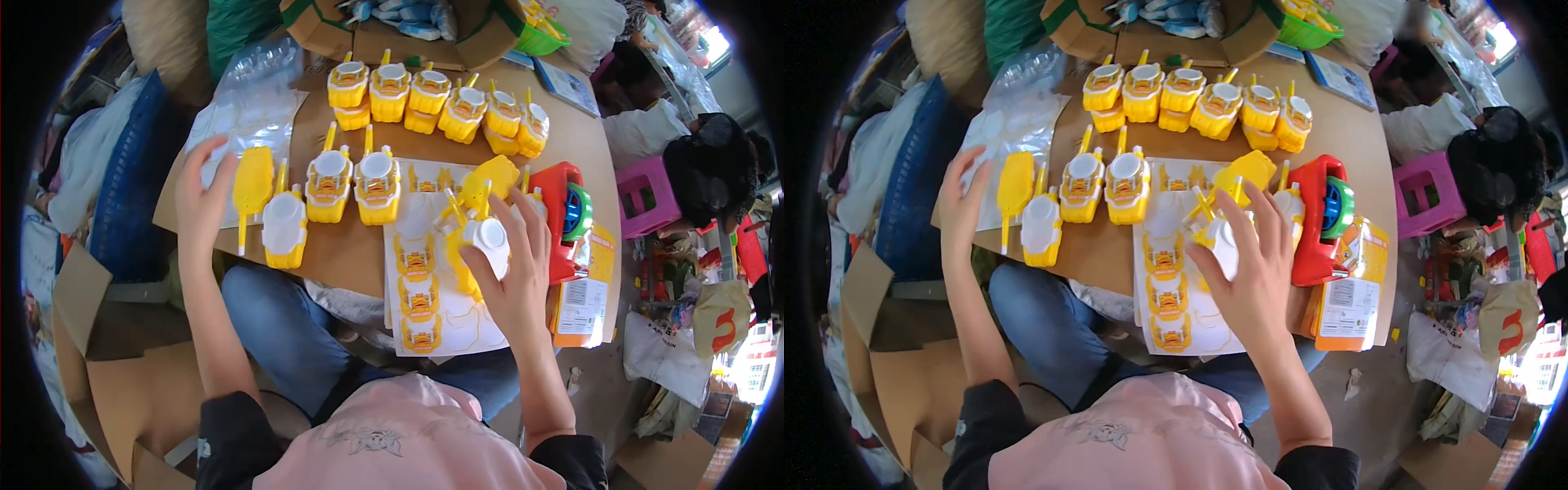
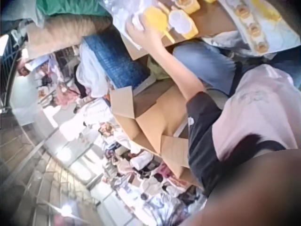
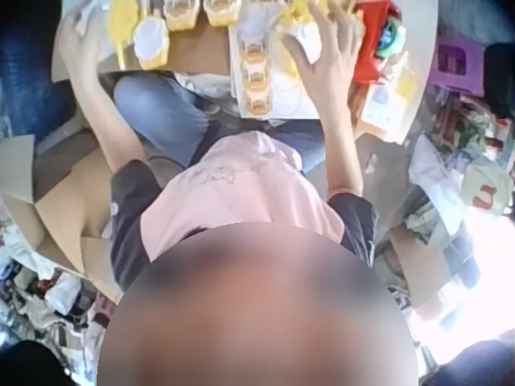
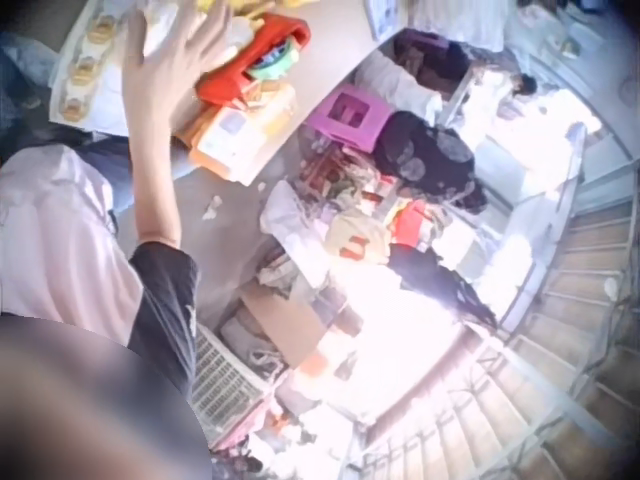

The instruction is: Apply decorative stickers to toy walkie-talkies.

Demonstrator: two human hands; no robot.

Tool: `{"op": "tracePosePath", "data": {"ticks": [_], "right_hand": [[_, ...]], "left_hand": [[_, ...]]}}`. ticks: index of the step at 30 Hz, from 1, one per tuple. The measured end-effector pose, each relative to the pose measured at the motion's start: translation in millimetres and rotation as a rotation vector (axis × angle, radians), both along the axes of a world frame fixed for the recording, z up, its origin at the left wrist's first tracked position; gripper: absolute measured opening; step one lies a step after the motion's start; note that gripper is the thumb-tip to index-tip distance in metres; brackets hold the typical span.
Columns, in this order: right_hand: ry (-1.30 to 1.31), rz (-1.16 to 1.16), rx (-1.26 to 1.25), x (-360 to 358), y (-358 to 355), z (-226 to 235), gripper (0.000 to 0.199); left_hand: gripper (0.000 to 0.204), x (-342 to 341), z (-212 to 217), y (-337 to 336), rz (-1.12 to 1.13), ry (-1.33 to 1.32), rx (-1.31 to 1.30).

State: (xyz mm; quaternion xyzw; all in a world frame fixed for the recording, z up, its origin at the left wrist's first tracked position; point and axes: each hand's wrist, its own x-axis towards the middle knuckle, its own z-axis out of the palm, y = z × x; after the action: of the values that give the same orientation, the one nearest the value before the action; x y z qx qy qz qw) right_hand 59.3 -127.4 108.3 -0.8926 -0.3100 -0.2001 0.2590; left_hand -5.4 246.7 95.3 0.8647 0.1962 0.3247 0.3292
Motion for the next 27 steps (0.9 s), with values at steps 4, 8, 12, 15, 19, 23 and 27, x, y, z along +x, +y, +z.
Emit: {"op": "tracePosePath", "data": {"ticks": [4, 8, 12, 15, 19, 23, 27], "right_hand": [[0.179, 0.155, -0.088, 12.1, 84.0, -4.4, 0.076], [0.267, 0.023, -0.426, 24.6, 142.6, -42.7, 0.094], [0.278, -0.017, -0.442, 41.5, 148.7, -59.1, 0.09], [0.465, 0.025, -0.138, 51.9, 135.5, -51.9, 0.079], [0.235, 0.029, 0.172, 46.1, 115.5, -39.8, 0.08], [0.329, 0.221, 0.435, 14.1, 114.0, -9.6, 0.074], [0.388, 0.281, 0.443, 18.2, 100.0, -5.4, 0.07]], "left_hand": [[0.035, -23.1, -20.7, -37.7, -0.02, 0.158, 0.044], [0.062, 15.8, -42.5, -80.4, -0.038, 0.251, 0.545], [0.08, 61.3, -45.8, -71.6, -0.043, 0.503, 0.483], [0.079, 74.0, -35.2, -81.3, -0.153, 0.634, 0.415], [0.063, 85.3, -48.7, -83.4, -0.152, 0.319, 0.23], [0.048, 87.7, -64.4, -90.3, -0.321, -0.038, -0.345], [0.045, 76.2, -15.2, -144.3, -0.58, -0.346, -1.521]]}}
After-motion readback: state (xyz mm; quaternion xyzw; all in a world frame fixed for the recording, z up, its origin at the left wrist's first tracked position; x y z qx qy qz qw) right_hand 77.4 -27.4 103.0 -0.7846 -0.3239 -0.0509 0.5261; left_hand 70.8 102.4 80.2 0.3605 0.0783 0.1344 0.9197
